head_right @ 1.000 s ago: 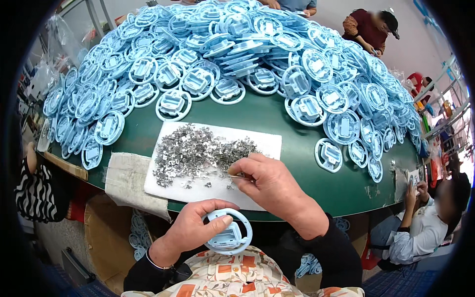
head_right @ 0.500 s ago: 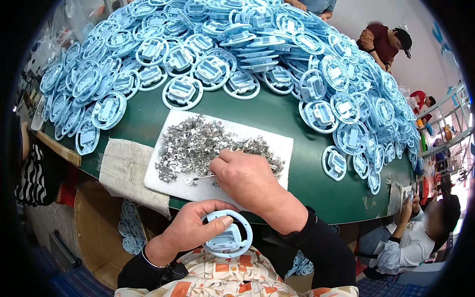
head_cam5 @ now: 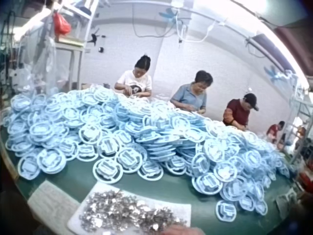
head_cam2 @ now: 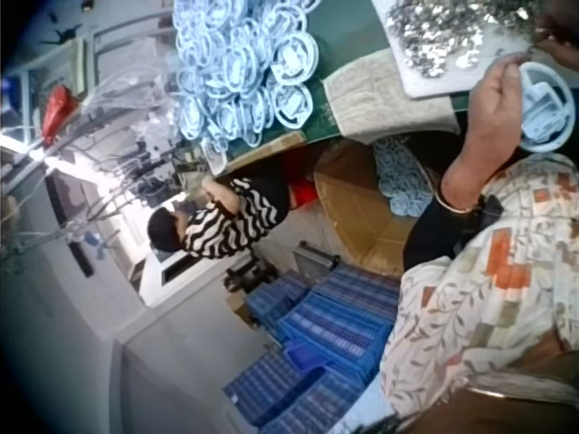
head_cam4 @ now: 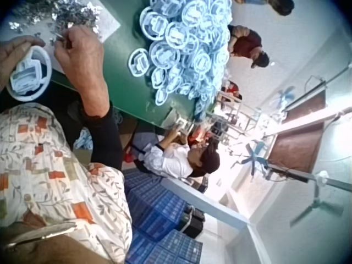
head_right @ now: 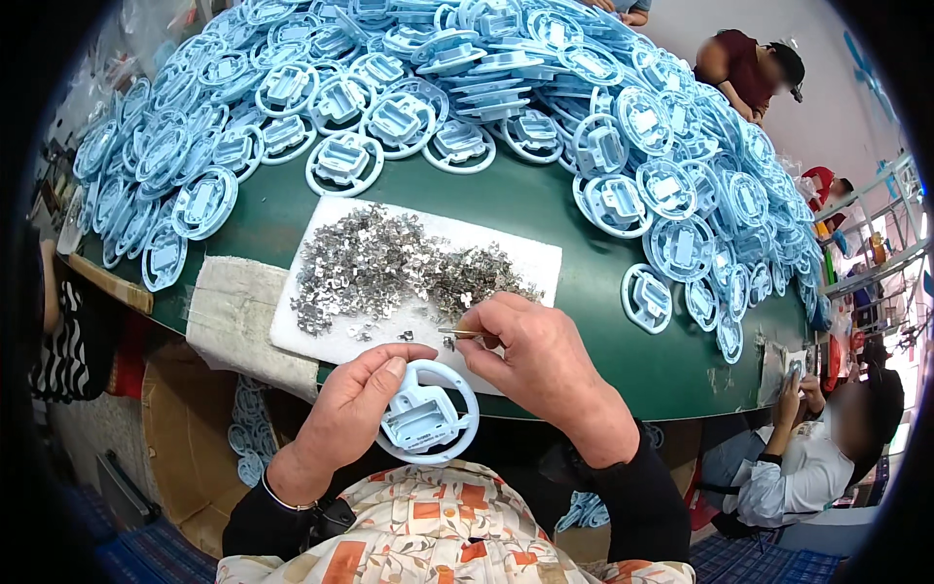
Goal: The person sits at a green table in a workshop and assembles light blue plastic rings. They pick up a ring, insert a small metal pin into a slot, and place the finished unit on a pile. The process is repeated continuously with a pile of pins and rings on the table.
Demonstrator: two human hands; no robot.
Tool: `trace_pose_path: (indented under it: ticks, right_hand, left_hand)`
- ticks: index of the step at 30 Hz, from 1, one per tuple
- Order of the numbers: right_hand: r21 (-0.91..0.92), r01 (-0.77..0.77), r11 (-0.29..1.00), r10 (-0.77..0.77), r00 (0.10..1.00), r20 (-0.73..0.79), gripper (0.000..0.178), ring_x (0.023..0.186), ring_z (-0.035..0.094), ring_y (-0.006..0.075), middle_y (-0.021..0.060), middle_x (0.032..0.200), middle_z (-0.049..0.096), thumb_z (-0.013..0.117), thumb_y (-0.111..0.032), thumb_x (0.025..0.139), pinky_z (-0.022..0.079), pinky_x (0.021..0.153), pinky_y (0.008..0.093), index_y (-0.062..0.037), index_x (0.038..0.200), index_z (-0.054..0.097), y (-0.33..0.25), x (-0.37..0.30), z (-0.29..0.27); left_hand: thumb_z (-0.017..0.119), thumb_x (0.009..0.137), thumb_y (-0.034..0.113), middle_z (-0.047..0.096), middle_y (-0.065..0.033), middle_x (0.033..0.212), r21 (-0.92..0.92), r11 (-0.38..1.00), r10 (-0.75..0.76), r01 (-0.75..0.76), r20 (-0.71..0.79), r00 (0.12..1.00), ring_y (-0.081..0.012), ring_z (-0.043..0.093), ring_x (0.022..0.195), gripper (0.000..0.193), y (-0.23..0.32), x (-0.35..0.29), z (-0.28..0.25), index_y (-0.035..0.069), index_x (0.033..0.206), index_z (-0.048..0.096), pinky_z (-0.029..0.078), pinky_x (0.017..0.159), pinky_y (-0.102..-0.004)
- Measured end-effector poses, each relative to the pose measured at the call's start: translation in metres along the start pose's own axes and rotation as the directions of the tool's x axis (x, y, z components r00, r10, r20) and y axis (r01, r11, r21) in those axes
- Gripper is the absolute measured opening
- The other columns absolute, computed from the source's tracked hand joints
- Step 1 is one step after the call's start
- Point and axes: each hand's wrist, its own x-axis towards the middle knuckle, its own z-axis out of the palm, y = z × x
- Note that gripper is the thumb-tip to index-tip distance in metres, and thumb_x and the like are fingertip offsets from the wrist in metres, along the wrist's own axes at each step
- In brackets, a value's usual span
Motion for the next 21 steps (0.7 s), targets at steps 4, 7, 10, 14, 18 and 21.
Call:
trace_pose_path:
  ticks: [4,7,10,14,18,21]
  right_hand:
    - [-0.08,-0.016,0.997,0.017,1.0,0.013,0.012,0.07,0.069,0.0276,0.0105,0.081,0.067,0.075,-0.011,0.083,0.055,0.062,0.0372,-0.0047,0.092,0.069,0.006,-0.014,0.0]
    - [-0.11,-0.043,0.993,0.049,0.997,0.052,0.011,0.071,0.069,0.0276,0.0092,0.081,0.067,0.074,-0.012,0.083,0.055,0.063,0.038,-0.0061,0.091,0.07,0.003,-0.023,0.0]
    - [-0.122,-0.003,0.993,0.011,0.998,0.06,0.011,0.071,0.069,0.0279,0.0087,0.081,0.066,0.074,-0.013,0.084,0.055,0.064,0.0388,-0.0066,0.092,0.07,0.001,-0.02,0.005]
    - [-0.172,0.062,0.983,-0.062,0.998,0.009,0.012,0.074,0.068,0.0309,0.0083,0.084,0.067,0.072,-0.018,0.086,0.055,0.064,0.0421,-0.0082,0.093,0.07,-0.002,0.001,0.02]
    - [-0.199,0.091,0.976,-0.104,0.993,-0.059,0.012,0.076,0.068,0.0313,0.0074,0.084,0.066,0.072,-0.019,0.086,0.054,0.063,0.0437,-0.0097,0.094,0.07,-0.001,0.008,0.021]
    - [-0.284,0.088,0.955,-0.086,0.996,0.021,0.011,0.077,0.068,0.0307,0.0064,0.083,0.065,0.072,-0.018,0.086,0.054,0.063,0.043,-0.0104,0.093,0.07,0.001,-0.001,0.017]
  left_hand:
    - [0.045,0.109,0.018,0.069,-0.0053,0.107,-0.032,0.999,0.011,-0.012,-0.04,0.999,-0.0057,0.064,0.093,0.034,-0.008,-0.002,0.0,-0.004,0.131,0.059,0.054,0.081,-0.0219]
    - [0.049,0.107,0.016,0.071,-0.0036,0.102,-0.007,0.999,-0.032,0.032,-0.027,0.999,-0.0046,0.064,0.088,0.03,-0.009,-0.007,-0.002,-0.003,0.127,0.062,0.053,0.079,-0.0215]
    - [0.052,0.106,0.016,0.071,-0.0022,0.098,0.085,0.995,-0.06,0.058,0.022,0.998,-0.0041,0.064,0.086,0.029,-0.007,-0.011,-0.003,-0.003,0.123,0.066,0.053,0.077,-0.0212]
    - [0.055,0.105,0.019,0.071,-0.0028,0.097,0.147,0.983,-0.124,0.115,0.057,0.991,-0.0037,0.062,0.084,0.028,-0.009,-0.014,-0.004,-0.003,0.12,0.066,0.052,0.074,-0.0214]
    - [0.055,0.105,0.019,0.071,-0.003,0.097,0.089,0.991,-0.099,0.097,0.026,0.995,-0.0038,0.062,0.085,0.029,-0.011,-0.017,-0.005,-0.004,0.12,0.066,0.052,0.075,-0.0218]
    - [0.055,0.105,0.015,0.071,-0.0016,0.095,0.08,0.994,-0.081,0.08,0.017,0.997,-0.0033,0.062,0.083,0.026,-0.012,-0.015,-0.006,-0.003,0.116,0.068,0.052,0.075,-0.0214]
